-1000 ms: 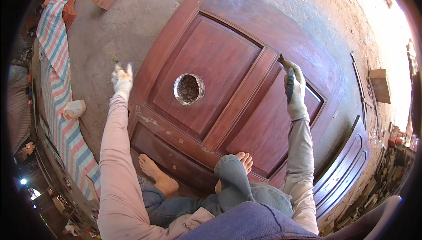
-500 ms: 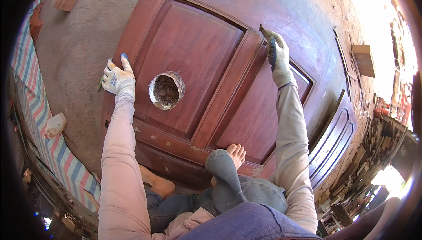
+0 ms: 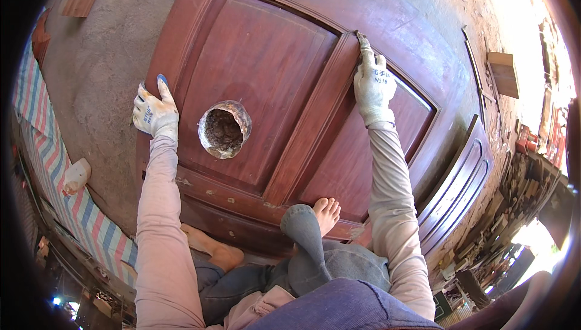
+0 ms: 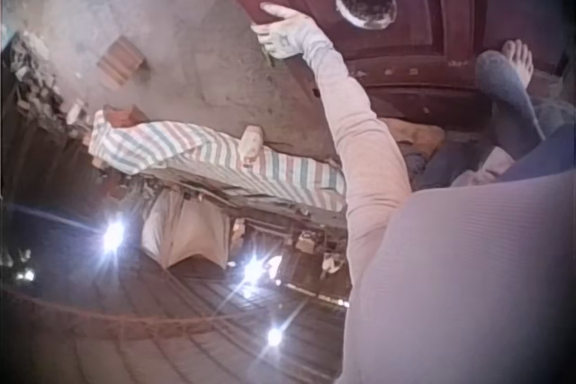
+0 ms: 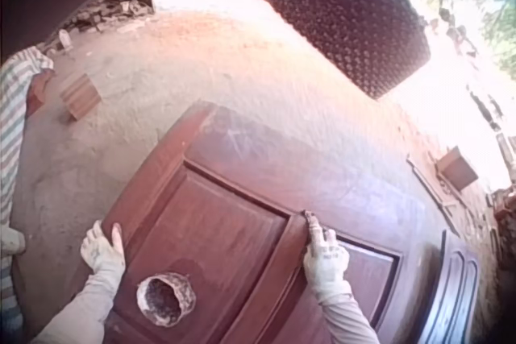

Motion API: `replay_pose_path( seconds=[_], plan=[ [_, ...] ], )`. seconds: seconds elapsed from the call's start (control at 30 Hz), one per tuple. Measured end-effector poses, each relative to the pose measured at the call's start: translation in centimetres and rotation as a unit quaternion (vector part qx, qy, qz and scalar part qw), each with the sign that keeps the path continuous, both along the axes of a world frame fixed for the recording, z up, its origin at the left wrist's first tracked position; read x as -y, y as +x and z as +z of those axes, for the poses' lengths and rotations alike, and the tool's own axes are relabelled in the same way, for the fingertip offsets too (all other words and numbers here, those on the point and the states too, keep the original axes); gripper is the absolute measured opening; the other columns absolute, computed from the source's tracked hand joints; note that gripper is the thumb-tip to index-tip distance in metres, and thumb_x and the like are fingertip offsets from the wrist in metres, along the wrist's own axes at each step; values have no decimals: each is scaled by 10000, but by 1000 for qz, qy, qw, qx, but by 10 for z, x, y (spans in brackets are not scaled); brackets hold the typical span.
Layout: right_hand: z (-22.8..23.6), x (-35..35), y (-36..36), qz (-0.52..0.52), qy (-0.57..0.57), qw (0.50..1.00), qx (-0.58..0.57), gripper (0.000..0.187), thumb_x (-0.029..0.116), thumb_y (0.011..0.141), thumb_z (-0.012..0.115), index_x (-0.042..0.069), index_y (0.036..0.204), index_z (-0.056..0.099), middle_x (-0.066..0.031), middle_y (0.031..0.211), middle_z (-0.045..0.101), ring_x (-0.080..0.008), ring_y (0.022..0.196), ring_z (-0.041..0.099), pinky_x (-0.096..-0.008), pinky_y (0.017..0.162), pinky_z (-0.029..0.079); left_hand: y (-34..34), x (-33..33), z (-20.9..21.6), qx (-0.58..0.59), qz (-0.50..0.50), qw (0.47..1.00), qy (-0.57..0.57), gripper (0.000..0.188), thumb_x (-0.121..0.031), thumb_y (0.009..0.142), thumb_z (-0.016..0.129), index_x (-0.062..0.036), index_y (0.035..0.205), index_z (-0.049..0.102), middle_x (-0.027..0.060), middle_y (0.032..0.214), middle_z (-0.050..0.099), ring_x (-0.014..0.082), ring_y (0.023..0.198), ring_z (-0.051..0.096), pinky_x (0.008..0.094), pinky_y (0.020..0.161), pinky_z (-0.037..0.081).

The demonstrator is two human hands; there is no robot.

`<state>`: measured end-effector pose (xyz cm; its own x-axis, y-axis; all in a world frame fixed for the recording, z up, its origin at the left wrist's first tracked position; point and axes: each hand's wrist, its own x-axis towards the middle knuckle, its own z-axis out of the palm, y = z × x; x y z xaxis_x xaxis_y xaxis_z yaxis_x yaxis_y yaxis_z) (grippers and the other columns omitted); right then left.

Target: The person applies a dark filler paste to a large reddish-brown wooden door using a small tool and a cloth. They repeatedly scoop filler from a container, apply it to the surface, and wipe it smooth, focusing on the panels and grooves.

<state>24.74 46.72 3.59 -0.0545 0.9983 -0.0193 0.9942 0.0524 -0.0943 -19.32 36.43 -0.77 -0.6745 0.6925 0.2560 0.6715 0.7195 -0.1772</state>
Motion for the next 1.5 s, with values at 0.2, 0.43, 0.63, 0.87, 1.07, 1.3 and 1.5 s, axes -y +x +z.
replay_pose_path(
  seconds=[0.2, 0.43, 0.63, 0.87, 1.07, 1.3, 1.5],
  plan=[
    [15, 0, 8, 15, 36, 999, 4, 569, 139, 919, 632, 248, 1469, 537, -109, 992, 651, -278, 763, 705, -408, 631, 567, -1, 1, 2, 0, -6, 1000, 7, 704, -694, 965, 497, -115, 1345, 627, 147, 1205, 696, 348, 1092, 679, 486, 945, 513],
    [15, -17, 2, 47, 43, 998, -25, 474, 144, 937, 602, 273, 1393, 609, -104, 978, 662, -289, 759, 703, -430, 654, 557, 1, -2, 0, 22, 2, 1000, 4, 717, -701, 964, 491, -110, 1348, 621, 149, 1217, 691, 347, 1117, 669, 494, 967, 498],
    [23, -8, 15, 53, -5, 998, -43, 416, 121, 930, 574, 276, 1309, 652, -109, 998, 670, -323, 850, 703, -449, 723, 559, -1, 2, 3, 3, 1, 1000, -10, 707, -693, 969, 490, -106, 1341, 621, 157, 1213, 690, 353, 1106, 674, 497, 951, 507],
    [26, -9, 6, 36, -25, 998, -37, 498, 125, 950, 553, 323, 1405, 598, -120, 1018, 676, -324, 901, 702, -460, 792, 567, -1, -1, 6, 20, 2, 1000, -14, 702, -693, 974, 476, -117, 1353, 610, 159, 1227, 685, 355, 1120, 670, 498, 955, 506],
    [25, -12, 22, 31, 0, 996, -86, 459, 135, 949, 556, 308, 1370, 607, -114, 1026, 685, -334, 901, 701, -454, 780, 565, 3, -2, 6, 25, 6, 1000, -3, 706, -694, 978, 465, -120, 1366, 602, 157, 1251, 678, 354, 1147, 659, 508, 990, 484],
    [24, -1, 13, 50, -20, 996, -65, 429, 150, 945, 561, 276, 1351, 623, -124, 1011, 684, -331, 873, 706, -460, 775, 560, 0, -1, 5, 20, 6, 1000, -12, 716, -699, 978, 457, -111, 1358, 608, 167, 1237, 684, 361, 1117, 673, 501, 967, 501],
    [21, -21, 8, 46, 5, 998, -35, 452, 137, 947, 549, 289, 1367, 621, -129, 1024, 694, -337, 858, 716, -458, 757, 570, 1, -3, 4, 10, 0, 1000, -10, 708, -695, 974, 470, -108, 1341, 614, 166, 1211, 695, 359, 1090, 684, 495, 940, 518]
  ],
)
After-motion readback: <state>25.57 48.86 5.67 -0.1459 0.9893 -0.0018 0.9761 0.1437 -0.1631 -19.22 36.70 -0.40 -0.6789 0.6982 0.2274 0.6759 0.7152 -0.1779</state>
